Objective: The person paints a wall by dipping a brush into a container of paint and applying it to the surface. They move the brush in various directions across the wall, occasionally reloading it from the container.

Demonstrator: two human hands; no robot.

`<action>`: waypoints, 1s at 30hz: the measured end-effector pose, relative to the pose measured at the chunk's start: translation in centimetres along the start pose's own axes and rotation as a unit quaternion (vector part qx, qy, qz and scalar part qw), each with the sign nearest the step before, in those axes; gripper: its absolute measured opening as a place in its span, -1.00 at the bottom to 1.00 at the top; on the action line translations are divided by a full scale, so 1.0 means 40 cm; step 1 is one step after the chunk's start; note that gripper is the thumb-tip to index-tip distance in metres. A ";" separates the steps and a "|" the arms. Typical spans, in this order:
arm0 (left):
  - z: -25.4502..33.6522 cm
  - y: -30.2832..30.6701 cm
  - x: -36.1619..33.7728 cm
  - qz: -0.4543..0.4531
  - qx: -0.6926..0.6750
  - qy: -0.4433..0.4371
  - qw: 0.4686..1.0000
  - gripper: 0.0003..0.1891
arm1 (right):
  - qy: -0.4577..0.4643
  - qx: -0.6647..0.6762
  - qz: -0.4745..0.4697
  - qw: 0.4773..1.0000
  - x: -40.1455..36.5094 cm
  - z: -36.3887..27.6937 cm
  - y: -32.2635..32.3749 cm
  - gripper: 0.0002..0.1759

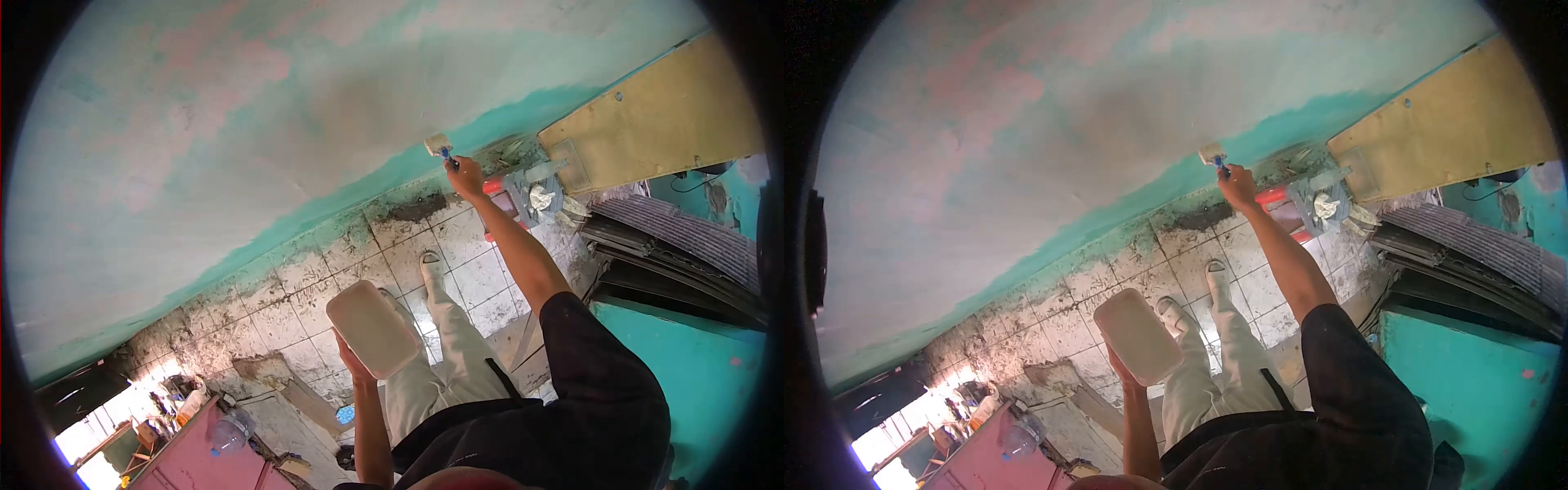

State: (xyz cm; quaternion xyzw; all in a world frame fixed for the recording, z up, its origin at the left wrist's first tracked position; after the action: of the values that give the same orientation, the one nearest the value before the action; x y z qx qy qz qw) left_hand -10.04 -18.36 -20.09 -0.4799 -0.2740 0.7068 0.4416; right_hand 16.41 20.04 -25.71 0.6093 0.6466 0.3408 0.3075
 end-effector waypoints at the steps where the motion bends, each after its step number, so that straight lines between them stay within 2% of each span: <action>1: 0.000 0.006 0.001 -0.001 0.008 0.001 1.000 -0.40 | 0.000 0.000 -0.001 1.000 0.025 0.006 -0.001 -0.57; 3: 0.005 0.014 -0.002 -0.003 0.025 0.005 1.000 -0.40 | 0.022 0.018 -0.007 1.000 0.073 -0.016 0.025 -0.59; 5: 0.000 0.010 0.001 -0.008 0.037 0.006 0.999 -0.39 | -0.034 0.081 -0.025 0.996 0.095 -0.171 0.184 -0.59; 6: -0.005 0.008 -0.005 -0.009 0.042 0.011 0.999 -0.39 | -0.051 0.142 0.002 0.989 0.087 -0.233 0.256 -0.59; 7: -0.009 0.006 -0.020 -0.008 0.048 0.018 0.999 -0.39 | -0.005 0.137 0.054 0.989 0.069 -0.299 0.335 -0.59; 9: -0.006 -0.010 -0.037 -0.003 0.055 0.023 0.998 -0.39 | 0.079 0.173 0.089 0.978 0.041 -0.392 0.472 -0.67; 11: -0.015 -0.042 -0.021 0.076 -0.071 0.071 0.992 -0.43 | 0.132 0.259 0.155 0.944 0.012 -0.488 0.553 -0.72; 12: -0.022 -0.027 -0.021 0.078 -0.071 0.069 0.992 -0.43 | 0.146 0.298 0.176 0.927 0.008 -0.501 0.563 -0.73; 14: -0.060 -0.012 -0.006 0.071 -0.073 0.062 0.993 -0.42 | 0.104 0.295 0.150 0.938 0.074 -0.387 0.441 -0.69; 15: -0.058 0.015 -0.012 0.068 -0.073 0.061 0.993 -0.41 | 0.124 0.354 0.138 0.917 0.095 -0.321 0.336 -0.63; 16: -0.062 0.033 -0.012 0.067 -0.071 0.060 0.993 -0.41 | 0.116 0.290 0.149 0.938 0.095 -0.254 0.240 -0.59; 17: -0.068 0.051 -0.012 0.064 -0.071 0.058 0.994 -0.40 | 0.151 0.274 0.168 0.935 0.086 -0.191 0.142 -0.58; 18: -0.069 0.070 -0.010 0.061 -0.068 0.055 0.994 -0.39 | 0.091 0.237 0.121 0.960 0.059 -0.150 0.082 -0.59; 19: -0.078 0.078 0.000 0.059 -0.066 0.053 0.995 -0.38 | 0.016 0.167 0.019 0.986 0.054 -0.061 0.015 -0.60; 20: -0.076 0.094 0.005 0.057 -0.064 0.053 0.995 -0.38 | 0.013 0.170 0.020 0.985 0.045 0.023 -0.043 -0.60; 22: -0.064 0.132 -0.002 0.049 -0.067 0.053 0.995 -0.36 | -0.040 0.081 0.009 0.996 0.044 0.139 -0.115 -0.58; 25: -0.062 0.172 0.008 0.039 -0.081 0.047 0.995 -0.34 | -0.013 0.093 0.025 0.995 0.064 -0.115 0.170 -0.55; 27: -0.080 0.181 0.024 0.038 -0.092 0.050 0.994 -0.32 | -0.017 0.222 0.022 0.975 0.064 -0.263 0.358 -0.61; 29: -0.093 0.204 0.021 0.035 -0.098 0.050 0.993 -0.31 | 0.100 0.302 0.125 0.940 0.036 -0.372 0.476 -0.65; 30: -0.091 0.218 0.015 0.032 -0.100 0.047 0.993 -0.30 | 0.100 0.304 0.125 0.939 0.047 -0.369 0.466 -0.65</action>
State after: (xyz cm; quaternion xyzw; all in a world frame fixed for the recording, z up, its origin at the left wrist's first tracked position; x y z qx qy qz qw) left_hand -9.93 -21.97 -28.84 -0.5627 -0.3064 0.6667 0.3809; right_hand 15.06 21.43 -1.93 0.7121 0.6657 0.2230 -0.0036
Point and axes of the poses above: each hand's wrist, its own x-axis towards the middle knuckle, its own y-axis out of the back of the hand, z = x × y, the point moved 3 cm from there along x, towards the middle knuckle, and after that the axes turned 9 degrees about -z, right-handed, at the moved point
